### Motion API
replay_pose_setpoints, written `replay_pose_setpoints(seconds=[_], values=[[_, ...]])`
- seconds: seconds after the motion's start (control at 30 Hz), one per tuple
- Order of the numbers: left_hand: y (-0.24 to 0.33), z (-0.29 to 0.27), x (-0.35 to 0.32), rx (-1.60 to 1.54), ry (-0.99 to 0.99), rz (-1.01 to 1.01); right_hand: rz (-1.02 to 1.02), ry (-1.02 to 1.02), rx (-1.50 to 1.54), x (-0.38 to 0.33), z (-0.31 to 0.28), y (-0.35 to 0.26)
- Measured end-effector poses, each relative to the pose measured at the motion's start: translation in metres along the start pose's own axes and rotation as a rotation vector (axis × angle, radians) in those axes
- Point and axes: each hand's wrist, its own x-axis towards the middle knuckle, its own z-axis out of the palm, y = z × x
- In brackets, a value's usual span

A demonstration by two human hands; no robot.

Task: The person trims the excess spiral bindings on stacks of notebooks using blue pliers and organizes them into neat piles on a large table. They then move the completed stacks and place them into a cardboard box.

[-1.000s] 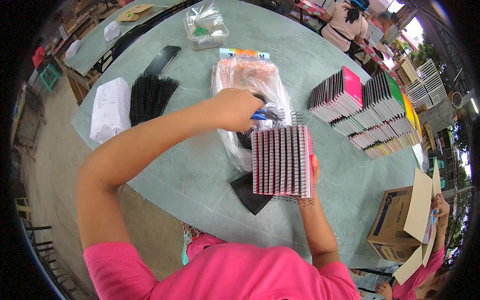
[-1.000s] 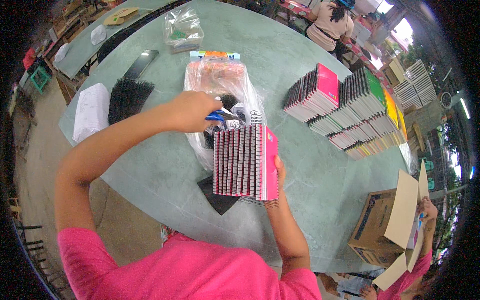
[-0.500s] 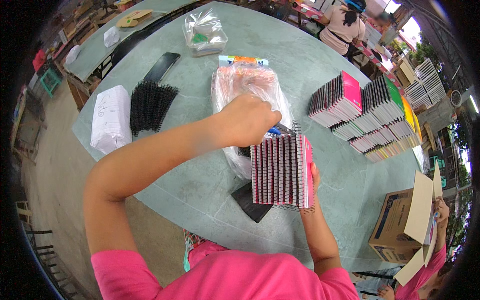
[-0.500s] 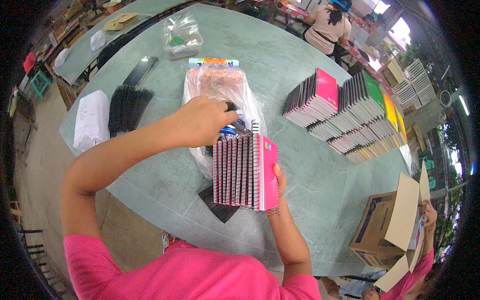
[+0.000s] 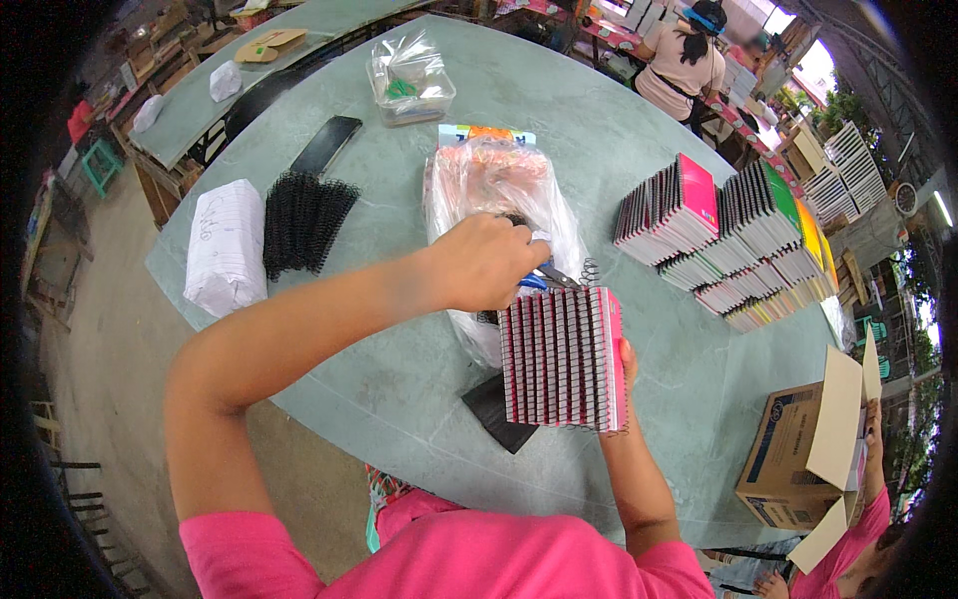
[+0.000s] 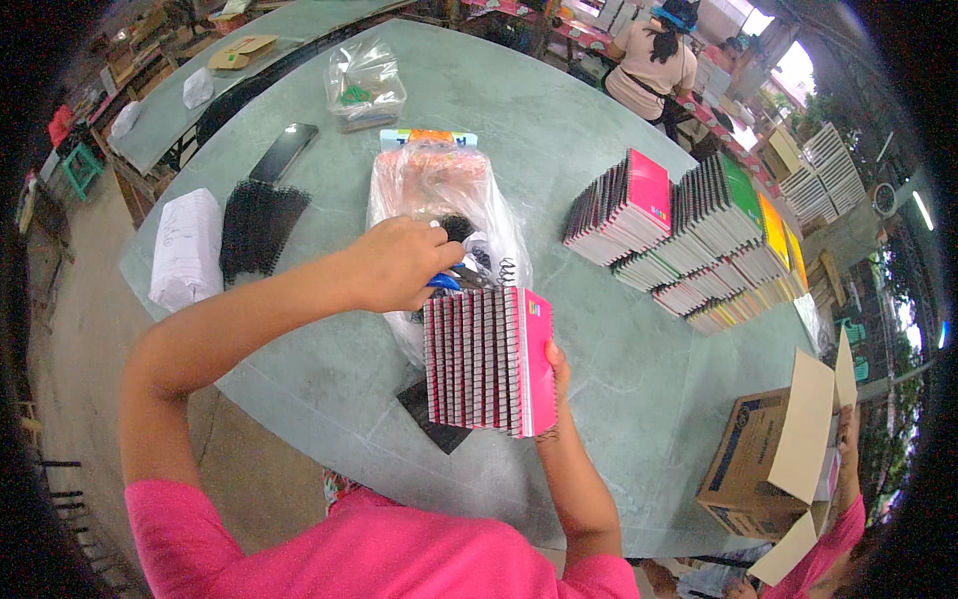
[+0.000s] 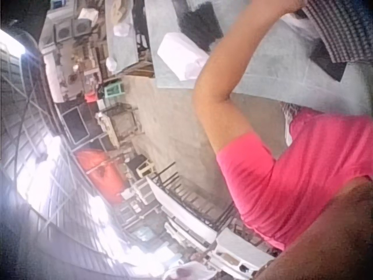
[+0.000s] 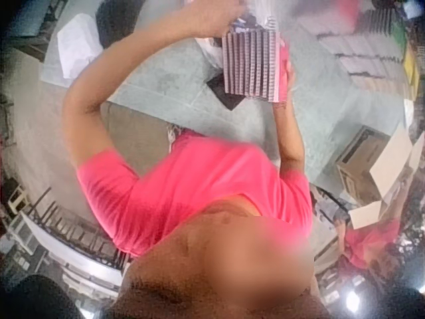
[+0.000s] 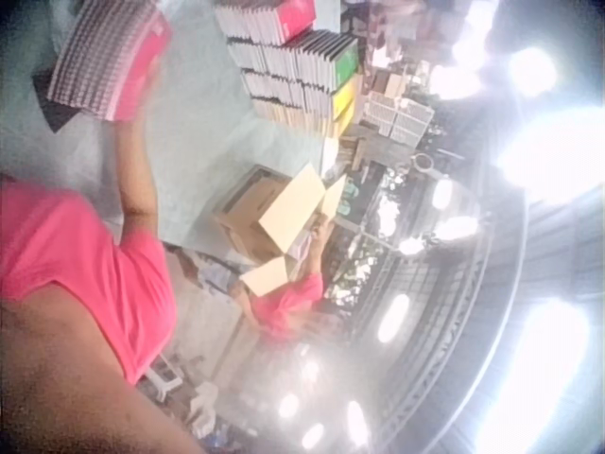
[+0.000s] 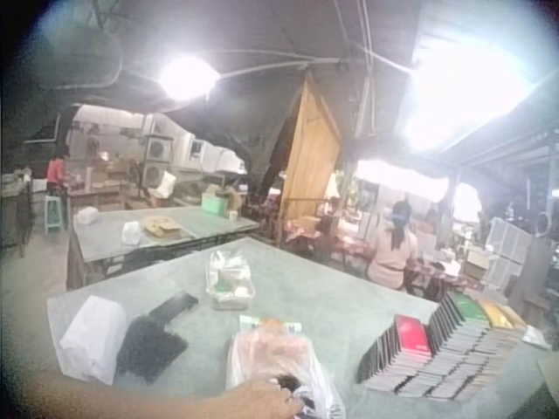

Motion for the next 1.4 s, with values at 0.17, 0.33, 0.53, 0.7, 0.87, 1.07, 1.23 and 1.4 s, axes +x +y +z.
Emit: replay_pose_setpoints(seconds=[0.17, 0.33, 0.53, 0.7, 0.87, 1.07, 1.23, 1.4], values=[[-0.003, 0.008, -0.002, -0.113, -0.080, -0.189, -0.015, 0.059, -0.038, 0.001, 0.010, -0.002], [-0.022, -0.007, -0.001, -0.083, -0.307, -0.401, -0.027, 0.023, 0.005, 0.007, 0.015, -0.004], [0.007, -0.023, -0.006, -0.145, 0.068, -0.135, 0.008, 0.000, 0.035, 0.006, 0.013, -0.003], [0.015, -0.017, -0.007, -0.036, 0.035, -0.151, 0.003, -0.004, 0.019, 0.005, 0.012, -0.003], [0.015, -0.016, -0.007, -0.039, -0.005, -0.127, 0.028, 0.003, -0.008, 0.005, 0.010, -0.001], [0.013, -0.008, -0.012, -0.076, -0.015, -0.162, -0.003, 0.032, -0.005, 0.003, 0.009, -0.001], [-0.015, -0.023, -0.007, -0.358, -0.345, -0.351, -0.035, 0.064, 0.031, 0.002, -0.002, -0.005], [-0.024, -0.006, -0.012, -0.270, -0.087, -0.372, -0.117, 0.040, 0.071, 0.001, -0.001, -0.008]])
